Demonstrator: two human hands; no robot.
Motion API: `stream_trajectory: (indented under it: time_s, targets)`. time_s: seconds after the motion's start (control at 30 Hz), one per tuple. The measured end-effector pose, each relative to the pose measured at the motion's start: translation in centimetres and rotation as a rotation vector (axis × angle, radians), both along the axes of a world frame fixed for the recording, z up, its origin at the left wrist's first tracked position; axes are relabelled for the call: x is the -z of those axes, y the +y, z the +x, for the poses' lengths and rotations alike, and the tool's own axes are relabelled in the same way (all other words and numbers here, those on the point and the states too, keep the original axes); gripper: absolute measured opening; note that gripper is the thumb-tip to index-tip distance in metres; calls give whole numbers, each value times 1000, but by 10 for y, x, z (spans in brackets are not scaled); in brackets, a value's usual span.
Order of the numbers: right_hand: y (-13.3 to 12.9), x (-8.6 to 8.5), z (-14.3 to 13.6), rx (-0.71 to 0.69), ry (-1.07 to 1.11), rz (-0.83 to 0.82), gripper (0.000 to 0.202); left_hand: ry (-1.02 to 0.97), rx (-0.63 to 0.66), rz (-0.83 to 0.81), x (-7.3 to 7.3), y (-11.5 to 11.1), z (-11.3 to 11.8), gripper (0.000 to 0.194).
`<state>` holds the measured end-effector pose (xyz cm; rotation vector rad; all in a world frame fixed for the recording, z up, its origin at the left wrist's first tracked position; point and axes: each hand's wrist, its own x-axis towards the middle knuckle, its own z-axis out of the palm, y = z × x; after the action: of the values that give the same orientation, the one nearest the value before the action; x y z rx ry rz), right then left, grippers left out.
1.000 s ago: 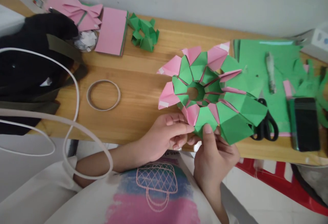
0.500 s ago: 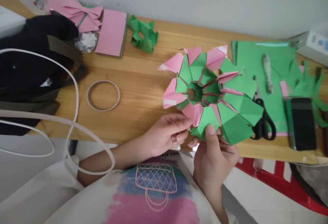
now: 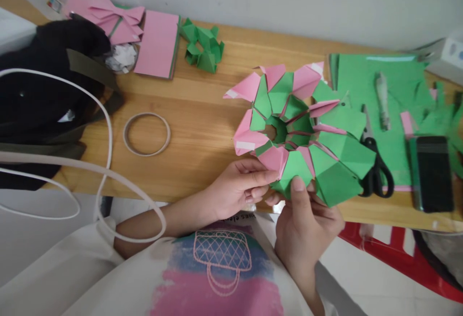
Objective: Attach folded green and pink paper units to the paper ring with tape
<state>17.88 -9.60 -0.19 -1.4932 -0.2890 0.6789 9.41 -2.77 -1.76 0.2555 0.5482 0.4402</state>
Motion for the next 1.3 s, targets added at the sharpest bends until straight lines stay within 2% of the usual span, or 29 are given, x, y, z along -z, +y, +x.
stream_trajectory:
  time_s: [0.17,0.27,0.37,0.43,0.5,0.57,0.63,0.73,0.87,0.93,1.03,1.17,1.3]
  targets:
    - [2,4,0,-45,24,11,21,142,-3,71,-1,2,0,28]
    - [-5,7,6,-174,-4,-65,18,221,-87,169,0,4,-1,30]
    - [-18,-9,25,-537,-137,-245,14,296,-145,244,1,7,-6,27]
    - [-23,-35,41,-878,-286,-348,11,348,-167,250,1,9,-11,22]
    - [-16,-68,54,-1148,-499,-341,12,345,-177,226,-1,12,-18,18]
    - [5,-96,60,-1307,-730,-274,17,305,-174,196,-3,16,-24,18]
    - [37,-111,61,-1382,-971,-246,18,263,-150,174,-5,21,-31,21]
    - [91,-108,54,-1529,-1176,-242,23,240,-112,161,-6,29,-41,23]
    - [137,-93,44,-1850,-1118,-332,23,246,-34,194,-4,39,-53,20]
    - [148,-92,42,-1929,-1063,-332,19,238,-35,186,-4,44,-57,17]
    - [155,-94,40,-1962,-1047,-362,16,238,-45,131,-4,49,-62,17]
    - [153,-93,37,-1937,-1115,-469,9,192,-45,56,-5,53,-65,17]
    - [152,-90,32,-1895,-1095,-520,9,210,-25,70,-6,57,-64,22]
